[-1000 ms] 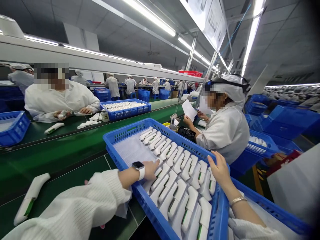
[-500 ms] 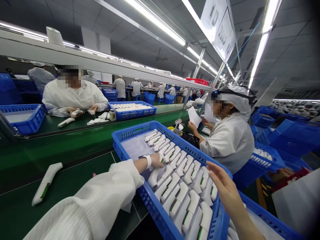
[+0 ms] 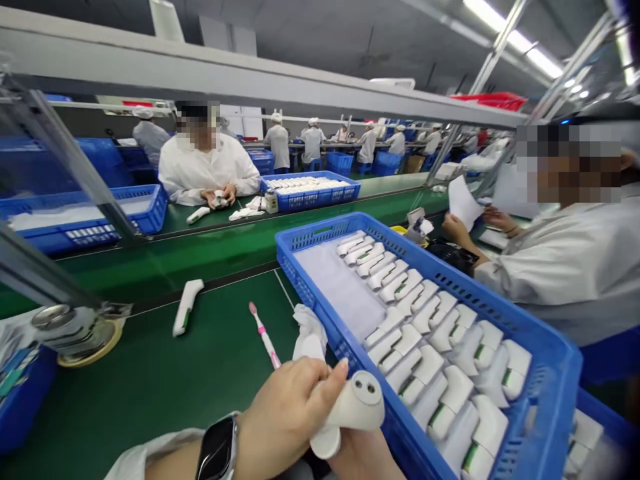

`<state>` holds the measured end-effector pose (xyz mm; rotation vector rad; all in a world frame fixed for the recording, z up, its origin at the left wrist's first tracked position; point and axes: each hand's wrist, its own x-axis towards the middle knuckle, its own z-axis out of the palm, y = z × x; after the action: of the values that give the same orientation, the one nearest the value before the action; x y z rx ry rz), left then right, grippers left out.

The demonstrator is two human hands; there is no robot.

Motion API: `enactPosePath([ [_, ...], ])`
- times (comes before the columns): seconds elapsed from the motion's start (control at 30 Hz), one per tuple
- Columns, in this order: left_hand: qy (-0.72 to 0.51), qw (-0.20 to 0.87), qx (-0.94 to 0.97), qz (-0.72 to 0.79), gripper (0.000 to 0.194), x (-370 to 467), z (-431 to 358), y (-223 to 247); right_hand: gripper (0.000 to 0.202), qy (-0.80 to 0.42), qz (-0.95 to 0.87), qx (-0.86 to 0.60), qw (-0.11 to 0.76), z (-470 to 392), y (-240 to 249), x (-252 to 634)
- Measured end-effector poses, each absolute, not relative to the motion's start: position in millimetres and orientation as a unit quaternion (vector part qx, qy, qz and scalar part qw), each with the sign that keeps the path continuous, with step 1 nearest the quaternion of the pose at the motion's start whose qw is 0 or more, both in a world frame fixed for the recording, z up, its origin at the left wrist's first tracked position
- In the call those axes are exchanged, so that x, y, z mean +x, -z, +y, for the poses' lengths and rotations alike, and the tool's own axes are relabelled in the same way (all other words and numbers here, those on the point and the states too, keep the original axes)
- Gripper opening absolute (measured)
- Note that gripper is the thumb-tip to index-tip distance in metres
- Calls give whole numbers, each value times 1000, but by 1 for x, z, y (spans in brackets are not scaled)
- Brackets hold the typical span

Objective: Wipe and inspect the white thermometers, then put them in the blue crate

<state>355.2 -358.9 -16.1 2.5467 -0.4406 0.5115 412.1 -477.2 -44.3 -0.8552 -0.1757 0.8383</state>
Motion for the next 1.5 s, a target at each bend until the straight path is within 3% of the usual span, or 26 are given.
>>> enactPosePath([
  [0.07,-143,330,932,-58,74,337,-352,31,36,-400,-50,-392,827,-470,45,411],
  [0.2,-48,726,678,107,85,315,-341,41,31,-417,27,-384,824,-464,38,410],
  [0.27,-40,869,464,166,69,313,-342,37,35,-423,22,-399,813,-463,32,408],
  [0.33,-58,921,324,207,57,316,-346,31,34,-435,9,-401,806,-460,28,404],
  [0.5,-94,946,247,187,47,329,-355,17,26,-403,21,-399,823,-453,25,394],
  [0.77,-109,942,243,204,35,330,-352,20,32,-404,-12,-428,808,-460,41,399],
  [0.97,-168,893,377,181,52,329,-350,26,43,-346,-55,-465,813,-459,45,393],
  [1.17,-166,874,433,146,58,329,-354,37,49,-288,-170,-499,800,-461,52,391],
  [1.5,-163,861,458,148,60,328,-356,41,48,-288,-189,-505,791,-465,52,394],
])
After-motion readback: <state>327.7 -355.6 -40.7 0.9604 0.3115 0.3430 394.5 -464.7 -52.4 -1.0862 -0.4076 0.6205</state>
